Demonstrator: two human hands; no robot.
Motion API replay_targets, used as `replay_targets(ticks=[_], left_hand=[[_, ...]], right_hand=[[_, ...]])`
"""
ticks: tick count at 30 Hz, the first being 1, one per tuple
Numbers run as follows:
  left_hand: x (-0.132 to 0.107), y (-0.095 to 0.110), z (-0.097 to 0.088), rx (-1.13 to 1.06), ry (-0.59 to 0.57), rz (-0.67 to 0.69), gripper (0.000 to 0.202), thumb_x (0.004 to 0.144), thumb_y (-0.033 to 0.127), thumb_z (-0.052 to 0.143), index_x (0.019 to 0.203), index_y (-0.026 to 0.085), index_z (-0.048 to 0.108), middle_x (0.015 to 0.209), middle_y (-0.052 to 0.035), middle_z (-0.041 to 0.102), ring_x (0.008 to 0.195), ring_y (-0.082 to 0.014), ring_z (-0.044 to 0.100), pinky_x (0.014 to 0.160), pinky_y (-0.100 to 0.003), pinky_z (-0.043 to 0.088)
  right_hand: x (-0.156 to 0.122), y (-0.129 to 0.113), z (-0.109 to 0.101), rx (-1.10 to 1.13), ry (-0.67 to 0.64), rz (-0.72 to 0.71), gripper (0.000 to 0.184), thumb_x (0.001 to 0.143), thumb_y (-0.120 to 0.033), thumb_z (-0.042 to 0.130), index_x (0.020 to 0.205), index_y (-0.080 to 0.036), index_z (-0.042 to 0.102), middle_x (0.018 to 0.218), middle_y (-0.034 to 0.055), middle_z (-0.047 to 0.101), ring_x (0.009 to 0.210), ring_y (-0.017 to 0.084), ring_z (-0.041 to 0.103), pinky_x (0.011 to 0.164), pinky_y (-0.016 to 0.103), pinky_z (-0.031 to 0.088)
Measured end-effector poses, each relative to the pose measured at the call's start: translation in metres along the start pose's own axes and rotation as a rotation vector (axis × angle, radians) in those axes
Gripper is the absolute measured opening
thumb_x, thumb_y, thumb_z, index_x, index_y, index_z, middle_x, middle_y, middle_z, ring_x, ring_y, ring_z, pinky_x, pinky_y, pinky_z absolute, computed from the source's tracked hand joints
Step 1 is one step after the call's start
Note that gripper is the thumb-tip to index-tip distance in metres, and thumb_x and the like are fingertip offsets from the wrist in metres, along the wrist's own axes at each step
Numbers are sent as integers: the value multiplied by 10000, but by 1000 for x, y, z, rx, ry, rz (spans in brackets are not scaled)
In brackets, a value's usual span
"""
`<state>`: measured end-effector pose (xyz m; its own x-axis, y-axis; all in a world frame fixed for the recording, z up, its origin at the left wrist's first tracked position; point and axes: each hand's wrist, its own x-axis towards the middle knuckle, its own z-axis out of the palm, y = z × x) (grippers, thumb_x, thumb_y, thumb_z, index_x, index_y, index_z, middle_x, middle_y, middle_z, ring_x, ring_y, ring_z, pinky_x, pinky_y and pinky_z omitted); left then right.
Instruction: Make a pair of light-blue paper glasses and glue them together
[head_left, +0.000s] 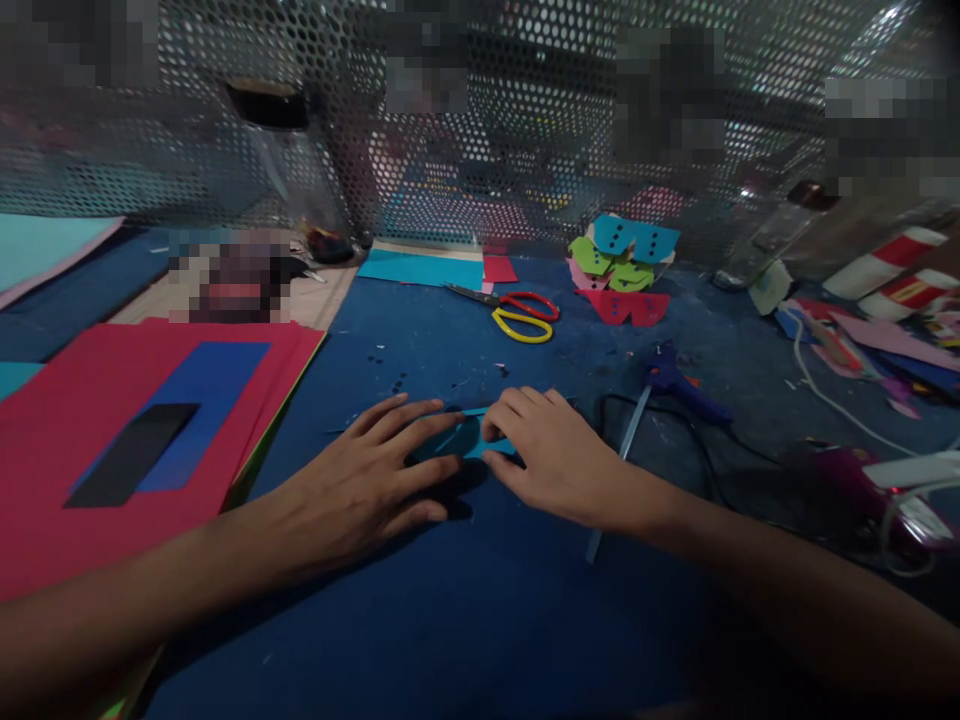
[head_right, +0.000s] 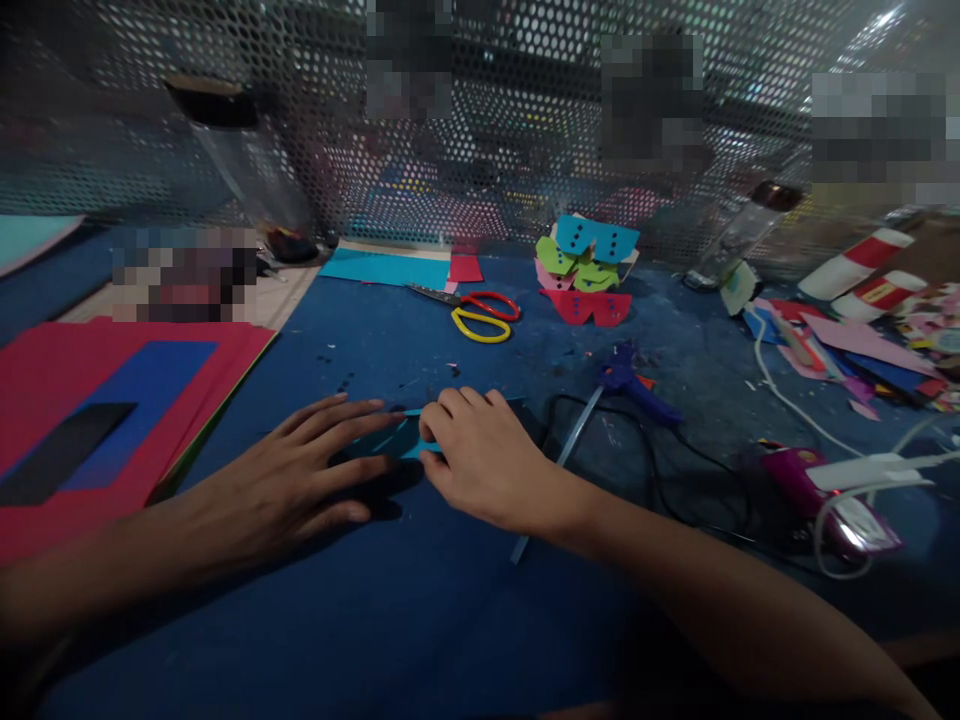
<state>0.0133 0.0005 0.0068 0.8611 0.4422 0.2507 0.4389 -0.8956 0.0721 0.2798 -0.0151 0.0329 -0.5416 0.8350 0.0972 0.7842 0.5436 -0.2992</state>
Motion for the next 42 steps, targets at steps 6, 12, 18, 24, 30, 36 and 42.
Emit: replay_targets(ticks=[6, 12, 18, 24, 30, 36, 42], left_hand=[[-5, -5, -2, -15, 9, 23, 383, 1027, 543, 597, 1306, 292, 675, 1582, -100, 556, 1507, -340, 439, 1257, -588, 323], [-6, -9, -6, -13, 32, 49, 359, 1031, 534, 597, 1241, 260, 695, 1555, -109, 589, 1479, -333, 481, 1252, -582, 334], [-7, -14, -10, -35, 53, 85, 322, 1027, 501, 626, 1224, 263, 714, 1549, -76, 609, 1472, -311, 502, 1273, -549, 321], [-8, -16, -14, -37, 44, 101, 312, 1015, 501, 646, 1196, 258, 722, 1515, -66, 644, 1462, -314, 516, 1276, -538, 323], [-8, -15, -12, -58, 61, 47, 464, 1010, 536, 640, 1348, 218, 638, 1548, -120, 602, 1471, -312, 501, 1264, -520, 337], [-7, -16, -7, -35, 21, 14, 556, 1003, 584, 625, 1427, 227, 593, 1531, -107, 620, 1455, -311, 511, 1261, -500, 327], [-7, -14, -6, -15, 20, 5, 564, 1005, 598, 609, 1418, 214, 605, 1496, -113, 649, 1420, -328, 537, 1229, -503, 355]], right_hand=[[0, 0, -1, 11, -3, 4, 42, 988, -245, 616, 982, -215, 587, 1072, 38, 667, 1007, 218, 575, 890, 376, 337], [1, 0, -1, 11, -11, 9, 49, 986, -246, 615, 974, -212, 582, 1074, 37, 664, 1000, 214, 567, 879, 373, 331], [0, 1, 0, 7, -9, 3, 46, 986, -251, 616, 975, -213, 593, 1075, 41, 662, 993, 215, 568, 871, 375, 327], [1, 1, 0, 21, -9, 4, 44, 981, -249, 630, 978, -216, 600, 1063, 38, 663, 996, 216, 573, 870, 374, 330], [1, 0, -1, 27, -16, 8, 48, 994, -258, 615, 979, -215, 600, 1062, 39, 663, 994, 218, 580, 880, 380, 339], [2, -1, -2, 12, -9, 8, 153, 977, -259, 646, 1102, -179, 609, 1125, 72, 696, 1002, 236, 606, 855, 384, 364], [4, 2, 5, -97, 6, -20, 307, 1088, -279, 490, 1365, -201, 598, 1212, 96, 701, 1095, 260, 617, 909, 408, 369]])
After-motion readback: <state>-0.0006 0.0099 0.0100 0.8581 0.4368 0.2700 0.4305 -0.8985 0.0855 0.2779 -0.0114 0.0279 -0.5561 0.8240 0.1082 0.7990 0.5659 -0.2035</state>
